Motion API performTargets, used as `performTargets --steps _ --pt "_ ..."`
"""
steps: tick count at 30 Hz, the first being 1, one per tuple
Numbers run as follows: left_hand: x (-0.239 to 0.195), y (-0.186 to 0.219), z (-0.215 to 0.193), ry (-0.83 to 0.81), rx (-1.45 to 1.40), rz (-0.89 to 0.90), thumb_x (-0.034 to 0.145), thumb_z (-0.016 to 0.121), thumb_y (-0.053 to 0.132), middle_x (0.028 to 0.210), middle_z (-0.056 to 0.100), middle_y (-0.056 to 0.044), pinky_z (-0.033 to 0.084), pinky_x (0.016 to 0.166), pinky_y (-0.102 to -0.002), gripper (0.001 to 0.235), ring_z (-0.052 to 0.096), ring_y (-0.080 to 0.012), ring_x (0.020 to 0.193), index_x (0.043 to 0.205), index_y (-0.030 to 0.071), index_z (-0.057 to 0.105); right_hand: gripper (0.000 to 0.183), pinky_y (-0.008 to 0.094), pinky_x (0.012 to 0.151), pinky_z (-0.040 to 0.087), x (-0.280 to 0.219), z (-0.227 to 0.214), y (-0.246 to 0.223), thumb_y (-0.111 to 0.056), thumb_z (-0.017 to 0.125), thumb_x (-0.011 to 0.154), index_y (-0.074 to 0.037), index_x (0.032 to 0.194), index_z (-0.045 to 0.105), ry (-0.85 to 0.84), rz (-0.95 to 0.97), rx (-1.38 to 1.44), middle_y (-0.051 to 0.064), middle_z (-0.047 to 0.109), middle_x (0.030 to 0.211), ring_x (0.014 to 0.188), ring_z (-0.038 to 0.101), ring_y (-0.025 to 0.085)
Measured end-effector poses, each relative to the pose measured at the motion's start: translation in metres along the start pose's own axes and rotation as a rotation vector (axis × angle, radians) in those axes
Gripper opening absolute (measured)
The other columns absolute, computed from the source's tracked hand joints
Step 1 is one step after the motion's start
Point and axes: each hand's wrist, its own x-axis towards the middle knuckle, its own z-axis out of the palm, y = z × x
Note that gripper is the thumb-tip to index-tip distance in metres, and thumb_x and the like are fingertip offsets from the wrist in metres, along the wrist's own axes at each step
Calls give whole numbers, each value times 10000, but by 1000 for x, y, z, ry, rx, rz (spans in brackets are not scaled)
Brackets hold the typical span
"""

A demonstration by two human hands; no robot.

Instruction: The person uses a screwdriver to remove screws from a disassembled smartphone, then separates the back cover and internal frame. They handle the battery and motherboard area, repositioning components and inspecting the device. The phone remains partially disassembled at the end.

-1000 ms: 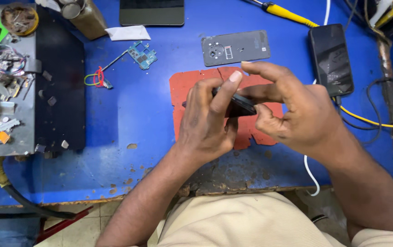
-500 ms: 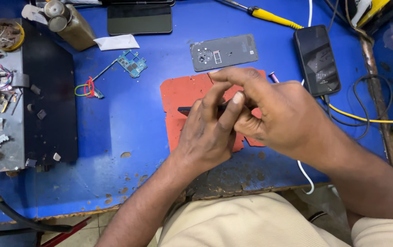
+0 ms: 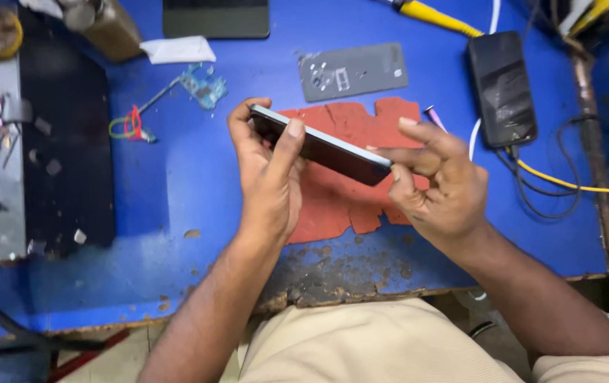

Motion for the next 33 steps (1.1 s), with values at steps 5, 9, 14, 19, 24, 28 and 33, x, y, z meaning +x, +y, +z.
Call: performTargets --steps 5,9,14,19,24,28,33 --pt "6 -8 -8 61 31 8 983 697 74 1047 457 -6 469 826 -289 437 512 -103 947 1268 153 375 524 234 647 574 -5 -5 5 60 614 1013 -44 1466 372 -138 13 -159 163 786 1103 893 758 133" --pt "4 -6 -9 65 0 -63 970 688 89 1035 460 -15 495 822 -307 436 514 -103 931 1254 157 364 490 229 711 610 -8 -5 2 49 630 1021 -34 1438 387 -148 26 -97 157 777 1115 893 755 129" --pt "3 -6 -10 18 -8 -34 995 684 69 1044 428 -9 455 856 -291 427 472 -95 950 1258 157 360 452 279 904 611 -9 -6 2 31 668 1020 -33 1373 393 -128 -93 -126 146 763 1100 1051 762 185" --pt "-1 -6 -6 -33 140 108 1015 691 53 1065 377 1 411 868 -270 425 420 -79 966 1279 124 365 432 286 894 622 -5 -7 1 33 659 1028 -29 1358 387 -132 -8 -94 145 769 1110 1047 772 192" --pt "-5 2 -5 -79 330 170 1013 704 87 1047 378 -1 429 842 -261 430 436 -85 937 1269 121 360 496 295 844 631 -2 -9 -11 51 655 962 -25 1376 393 -200 43 -132 152 765 1111 1060 772 224" --pt "-6 1 -7 -123 461 223 1025 739 133 1071 389 -4 440 875 -247 460 443 -85 948 1287 103 362 565 280 768 624 13 -7 -18 55 679 936 -38 1418 400 -259 -14 -213 133 772 1128 1027 781 210" --pt "-11 -11 -7 -188 665 300 1009 775 141 1164 330 -26 470 888 -255 452 428 -97 947 1288 73 427 580 312 844 623 29 8 -22 64 690 958 -57 1461 429 -223 -221 -276 118 760 1101 1041 775 238"
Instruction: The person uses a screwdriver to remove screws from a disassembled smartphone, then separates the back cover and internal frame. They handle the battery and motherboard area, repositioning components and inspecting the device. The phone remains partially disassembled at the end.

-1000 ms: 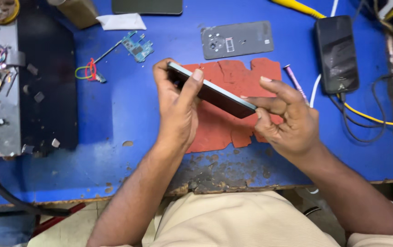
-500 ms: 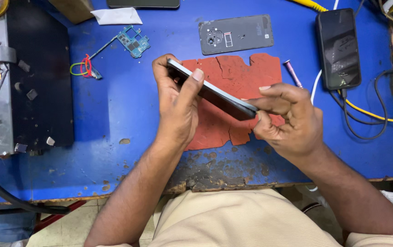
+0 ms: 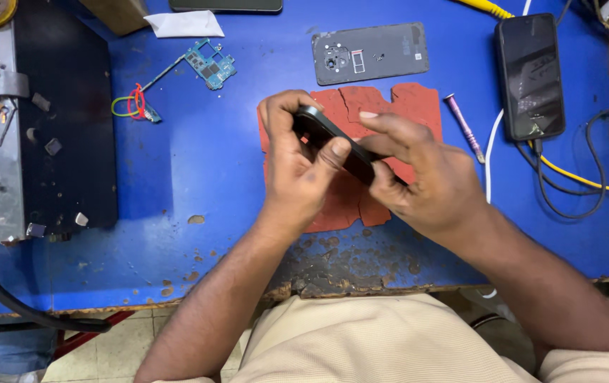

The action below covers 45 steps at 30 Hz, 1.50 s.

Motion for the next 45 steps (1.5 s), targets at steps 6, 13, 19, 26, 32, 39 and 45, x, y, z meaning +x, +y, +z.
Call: performTargets --steps 6,13,19,26,32,39,45 --pt "-1 7 3 -56 -105 -21 926 705 -20 1246 313 -60 563 998 -286 488 473 -132 1120 1304 58 405 554 299 783 603 17 5 -4 55 720 984 -38 1464 459 64 -67 -40 99 744 1003 899 765 208" --pt "-3 21 12 -13 227 151 920 778 35 1220 377 -87 520 962 -304 510 437 -209 1163 1256 68 395 531 279 784 611 24 6 -15 -2 728 1006 -26 1462 458 119 -84 -72 111 744 1021 954 773 220" --pt "-10 25 15 12 368 242 918 753 60 1177 380 -112 424 945 -355 486 392 -244 1130 1267 95 416 483 285 805 609 24 5 -24 -17 710 1034 -10 1443 453 150 -126 -72 122 764 1067 925 778 191" --pt "-15 27 9 -3 438 358 905 820 94 1195 349 -104 419 947 -359 645 410 -237 1083 1390 146 398 485 266 826 631 17 0 -29 -7 712 1018 14 1439 473 153 -72 -86 143 719 1315 958 796 197" --pt "-15 26 2 -43 562 510 950 797 58 1313 354 -136 462 873 -333 735 492 -260 1171 1506 253 359 444 335 852 650 12 -21 -30 87 664 877 53 1302 541 63 -93 -87 156 703 1248 1023 783 264" --pt "-24 39 16 -253 967 760 1011 806 98 1333 399 -151 463 929 -433 657 488 -262 1188 1518 287 434 269 347 812 607 -5 -37 2 -37 842 823 -22 1063 720 -153 39 -40 106 759 1075 954 747 253" --pt "-21 50 -8 -552 880 308 845 805 211 1499 484 -202 377 1150 -590 778 470 -342 1394 1524 179 427 207 412 1012 582 -30 -40 53 72 742 792 -59 946 702 -200 -129 -65 111 723 1165 1185 701 335"
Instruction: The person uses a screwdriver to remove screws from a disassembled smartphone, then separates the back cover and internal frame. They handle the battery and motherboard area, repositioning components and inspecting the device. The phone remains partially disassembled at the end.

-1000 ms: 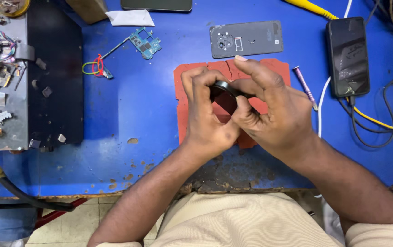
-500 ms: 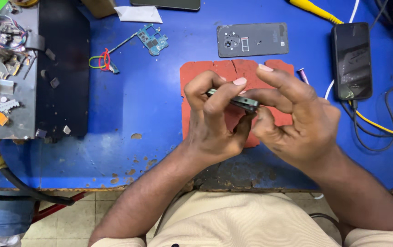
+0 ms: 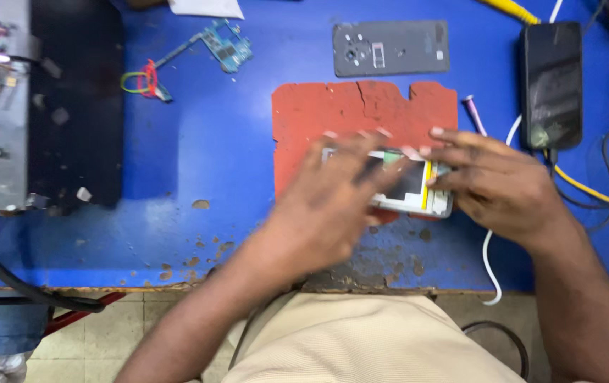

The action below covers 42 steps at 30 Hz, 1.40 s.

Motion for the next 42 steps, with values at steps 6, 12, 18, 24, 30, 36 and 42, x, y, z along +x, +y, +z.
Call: performTargets --steps 6,12,18,24,30,36,42 --pt "-1 -33 -13 -124 -113 -61 702 863 211 1440 504 -203 365 1103 -531 943 457 -391 1350 1504 44 393 267 374 994 565 -15 13 18 125 692 753 -36 965 699 -129 110 -89 103 696 1325 1194 690 276" --pt "1 -34 -10 -129 -222 -116 683 870 115 1423 520 -165 396 1099 -488 943 476 -371 1324 1504 69 409 313 381 942 558 -15 9 13 106 655 719 -38 992 708 -206 186 -47 104 672 1366 1167 680 294" --pt "-4 -37 -7 -112 -240 -126 702 857 98 1437 512 -161 412 1111 -481 927 477 -368 1339 1511 71 405 419 430 1016 502 -4 3 1 -97 752 691 -47 1102 692 -299 190 38 127 591 1439 1276 581 335" --pt "-4 -36 -7 -91 -255 -109 706 864 114 1435 513 -159 417 1115 -483 930 479 -374 1331 1515 65 408 528 420 968 525 0 13 -4 -282 868 670 -63 1127 724 -318 200 -92 119 602 1412 1235 578 334" --pt "-4 -33 -7 -73 -220 -97 695 863 104 1408 517 -140 443 1083 -474 862 511 -355 1270 1456 71 459 522 397 969 538 3 11 -5 -229 860 684 -62 1159 724 -275 117 -84 110 632 1362 1208 610 316" --pt "-3 -30 -8 -61 -215 -87 694 874 127 1401 506 -131 446 1060 -486 852 514 -358 1249 1443 87 470 568 424 991 514 5 6 0 -259 882 666 -39 1154 694 -307 161 -21 118 630 1372 1223 604 332" --pt "-3 -30 -4 -35 -254 -89 695 904 178 1413 492 -138 437 1079 -491 902 515 -360 1289 1467 112 442 563 436 1018 496 -1 7 6 -292 895 657 -29 1103 674 -292 225 24 151 610 1403 1271 585 355"
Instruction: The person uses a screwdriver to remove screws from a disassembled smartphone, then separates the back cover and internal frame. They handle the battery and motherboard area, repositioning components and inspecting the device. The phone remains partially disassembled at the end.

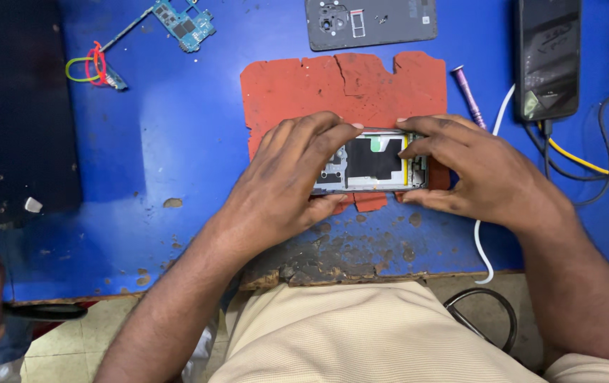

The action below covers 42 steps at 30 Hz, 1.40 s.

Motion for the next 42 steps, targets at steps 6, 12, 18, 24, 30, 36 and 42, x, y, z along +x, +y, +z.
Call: performTargets --steps 6,12,18,24,30,36,42 --pt "-1 -4 -2 86 -33 49 700 938 241 1455 461 -179 418 1133 -477 1081 506 -372 1341 1566 142 299 553 378 1052 506 -14 7 18 -243 915 651 -44 1095 652 103 48 163 160 624 1377 1280 613 284" --pt "-4 -6 -7 -11 -67 -89 676 945 235 1395 540 -162 420 1131 -468 1240 508 -363 1309 1627 102 161 461 364 1236 452 -21 6 37 -120 837 834 -50 1199 564 234 26 781 132 512 1494 1397 544 214" --pt "-6 -12 -13 -32 -41 -80 647 935 195 1408 571 -157 409 1111 -465 1215 480 -373 1334 1605 90 195 459 357 1224 435 -3 -11 32 -106 837 841 -13 1185 548 422 107 496 152 499 1490 1375 524 200" --pt "-8 -13 -12 -47 -25 -98 696 907 145 1362 587 -130 412 1115 -460 1063 517 -358 1317 1568 112 301 459 402 1121 503 29 -21 31 -58 939 905 18 1172 573 406 86 -155 186 569 1461 1361 593 325" --pt "-9 -11 -12 7 -104 -43 715 860 86 1453 534 -149 448 1118 -463 978 518 -362 1341 1536 137 332 468 494 1031 482 47 -3 38 -128 927 906 17 1188 584 398 122 -299 240 553 1462 1302 563 433" --pt "-10 -14 -7 -8 -305 -53 817 780 -53 1547 420 -158 524 1130 -385 934 504 -365 1446 1571 170 276 492 494 1091 464 46 -1 36 -124 905 891 22 1232 581 402 95 -324 245 542 1440 1360 540 433" --pt "-14 -19 -1 69 -416 -1 831 761 -125 1569 394 -157 451 1286 -406 959 457 -337 1526 1585 165 244 424 379 1002 573 39 -4 1 -107 839 880 -13 1244 642 305 39 41 157 697 1267 1172 701 278"
